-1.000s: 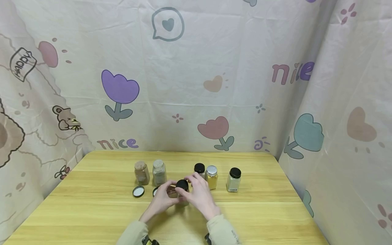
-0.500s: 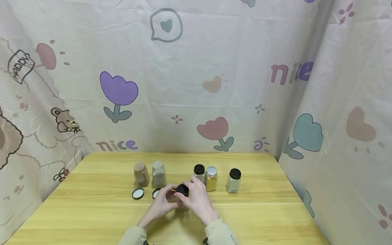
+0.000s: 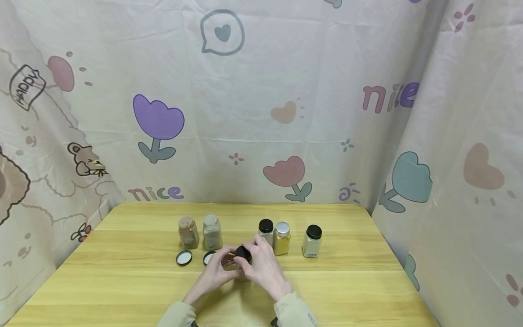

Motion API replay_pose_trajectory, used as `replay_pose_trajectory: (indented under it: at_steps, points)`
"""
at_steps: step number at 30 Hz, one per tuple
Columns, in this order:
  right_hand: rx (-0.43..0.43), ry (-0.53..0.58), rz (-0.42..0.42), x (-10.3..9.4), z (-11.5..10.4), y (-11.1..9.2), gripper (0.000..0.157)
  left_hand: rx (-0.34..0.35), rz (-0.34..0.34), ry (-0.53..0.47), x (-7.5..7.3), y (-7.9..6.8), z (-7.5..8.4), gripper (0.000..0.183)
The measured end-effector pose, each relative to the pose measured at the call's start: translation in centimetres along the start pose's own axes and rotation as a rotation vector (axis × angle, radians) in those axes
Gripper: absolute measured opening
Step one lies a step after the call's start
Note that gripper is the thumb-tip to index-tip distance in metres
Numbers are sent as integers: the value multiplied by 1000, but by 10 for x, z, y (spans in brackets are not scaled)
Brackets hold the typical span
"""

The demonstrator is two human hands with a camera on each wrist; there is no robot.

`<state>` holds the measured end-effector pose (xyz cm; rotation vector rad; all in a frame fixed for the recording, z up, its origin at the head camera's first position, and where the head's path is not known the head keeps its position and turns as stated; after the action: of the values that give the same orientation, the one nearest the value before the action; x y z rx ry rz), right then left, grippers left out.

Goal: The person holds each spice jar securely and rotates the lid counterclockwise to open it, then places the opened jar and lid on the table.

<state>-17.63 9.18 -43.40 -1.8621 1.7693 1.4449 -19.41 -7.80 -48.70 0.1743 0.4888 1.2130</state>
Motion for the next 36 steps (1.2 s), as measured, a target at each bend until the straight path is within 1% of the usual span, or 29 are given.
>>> replay_pose_trajectory:
  at_steps: [3,5,10,12,15,17,21,23,25,28,31,33,36]
  points:
    - [-9,-23,-20,-1,1,0,35,11,-12,-9,0,0,-1,49]
    - [-14,-20,-48,-3,1,0,36,18,-17,-16,0,0,-1,49]
    - [-44,33,-109,-7,2,0,37,12,-12,-7,0,-1,0,49]
    - [-60,57,-106,-7,3,1,39,11,-8,0,0,-1,1,48]
    - [-76,82,-58,-3,4,2,37,15,-8,-8,0,0,1,47]
    - [-81,64,8,-1,4,3,36,19,-3,3,1,0,0,47]
    - [-71,22,127,3,3,4,39,6,10,31,1,-1,1,49]
    - [-66,22,153,4,3,4,38,-4,13,43,1,-1,2,49]
    - [-60,36,160,3,2,4,34,-16,13,40,1,-1,3,49]
    - [-51,52,149,1,0,4,31,-20,10,41,2,0,3,49]
    - [-40,67,116,-1,-1,4,29,-14,12,40,2,1,2,49]
    - [-33,86,78,-3,-2,4,28,1,8,36,1,1,1,49]
    - [-34,126,8,-4,-2,4,27,-6,-3,11,1,-1,0,48]
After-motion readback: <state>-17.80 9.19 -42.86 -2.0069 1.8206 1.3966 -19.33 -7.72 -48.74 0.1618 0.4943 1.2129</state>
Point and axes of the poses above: each hand's wrist, its own y-axis towards the middle knuckle, its own x-axis out of the palm, z = x × y, the point moved 1 cm from there along y, towards the middle knuckle, and after that the axes turned 5 degrees about x, right-handed, at the moved point
